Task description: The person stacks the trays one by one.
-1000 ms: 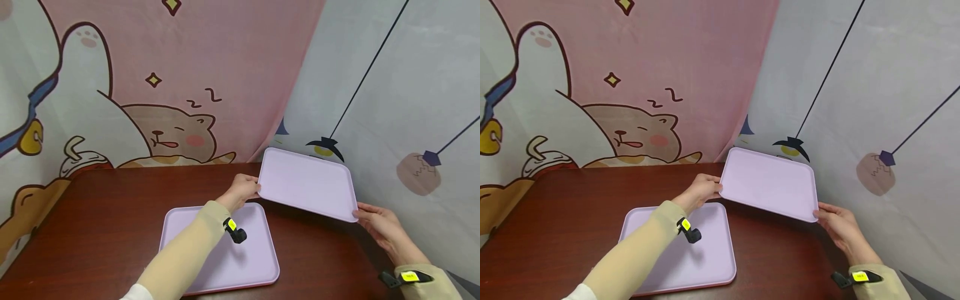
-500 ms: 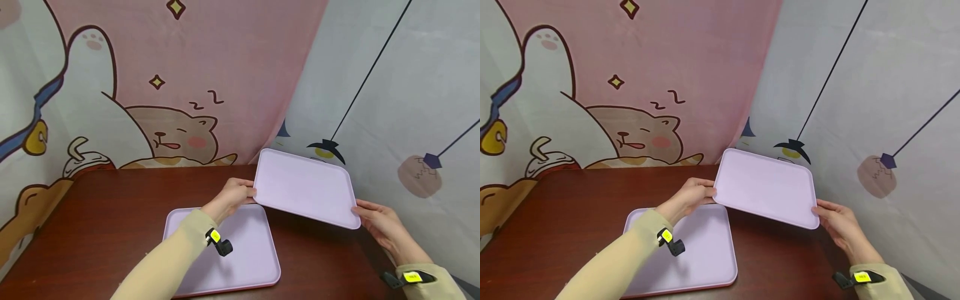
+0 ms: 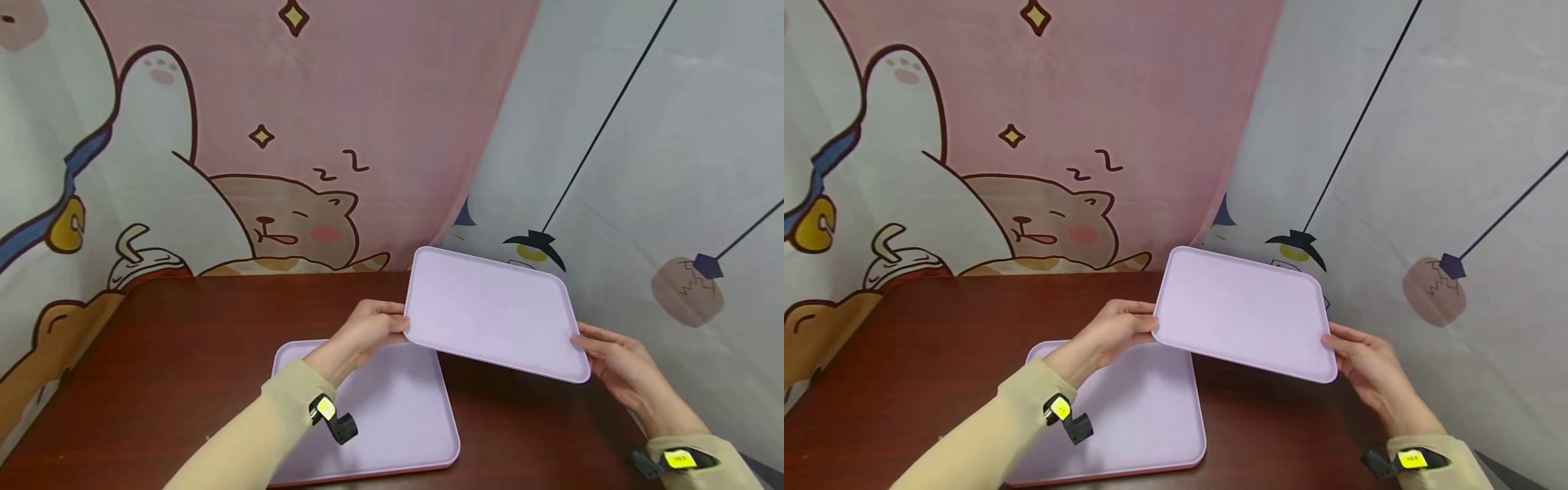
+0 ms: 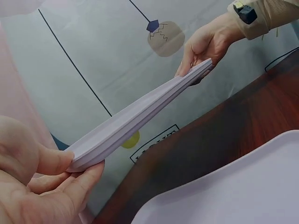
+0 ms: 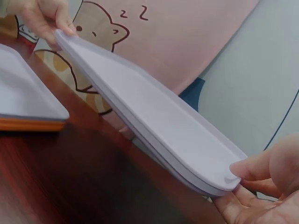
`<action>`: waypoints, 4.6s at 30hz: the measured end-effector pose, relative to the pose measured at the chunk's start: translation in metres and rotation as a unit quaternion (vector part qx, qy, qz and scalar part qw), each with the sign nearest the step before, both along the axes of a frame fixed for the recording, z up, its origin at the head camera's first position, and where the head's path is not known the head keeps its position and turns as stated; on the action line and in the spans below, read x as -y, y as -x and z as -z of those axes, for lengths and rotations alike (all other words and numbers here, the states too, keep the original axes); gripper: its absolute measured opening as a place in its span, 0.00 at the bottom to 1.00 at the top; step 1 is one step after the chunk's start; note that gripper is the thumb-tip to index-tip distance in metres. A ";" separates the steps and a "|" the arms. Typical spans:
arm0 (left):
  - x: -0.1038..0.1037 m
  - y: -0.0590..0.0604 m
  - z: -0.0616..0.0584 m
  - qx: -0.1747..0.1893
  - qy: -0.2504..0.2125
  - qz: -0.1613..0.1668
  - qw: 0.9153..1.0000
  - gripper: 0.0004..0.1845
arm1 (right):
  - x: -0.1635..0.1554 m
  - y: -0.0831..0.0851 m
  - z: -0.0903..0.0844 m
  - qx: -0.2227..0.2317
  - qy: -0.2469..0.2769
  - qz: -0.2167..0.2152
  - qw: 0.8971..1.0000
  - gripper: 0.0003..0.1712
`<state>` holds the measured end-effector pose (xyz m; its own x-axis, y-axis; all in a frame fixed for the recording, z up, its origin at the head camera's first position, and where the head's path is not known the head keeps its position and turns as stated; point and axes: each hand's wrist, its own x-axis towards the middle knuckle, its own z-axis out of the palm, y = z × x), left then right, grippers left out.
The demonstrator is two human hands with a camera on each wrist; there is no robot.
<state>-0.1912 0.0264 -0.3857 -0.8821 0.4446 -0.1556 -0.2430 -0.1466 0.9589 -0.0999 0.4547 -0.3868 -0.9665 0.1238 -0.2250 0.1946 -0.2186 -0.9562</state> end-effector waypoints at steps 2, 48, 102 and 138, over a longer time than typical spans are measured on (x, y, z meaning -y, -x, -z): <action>0.006 -0.003 0.002 -0.003 0.001 0.004 1.000 0.22 | 0.003 -0.001 0.000 0.008 0.007 -0.002 1.000 0.17; 0.144 -0.051 0.009 -0.009 0.050 -0.075 0.996 0.25 | 0.121 -0.012 -0.003 0.009 0.010 -0.094 0.995 0.20; 0.219 -0.094 0.018 -0.033 0.091 -0.094 0.991 0.27 | 0.179 -0.018 0.005 -0.026 -0.040 -0.202 0.978 0.33; 0.220 -0.097 0.042 -0.047 0.131 -0.101 0.985 0.25 | 0.179 -0.020 0.037 -0.033 -0.040 -0.224 0.973 0.31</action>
<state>-0.0938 -0.1936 -0.4272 -0.9644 0.2148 -0.1542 -0.1418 0.0722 0.9873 -0.0797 0.2761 -0.4237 -0.9398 -0.2984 -0.1667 0.1903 -0.0515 -0.9804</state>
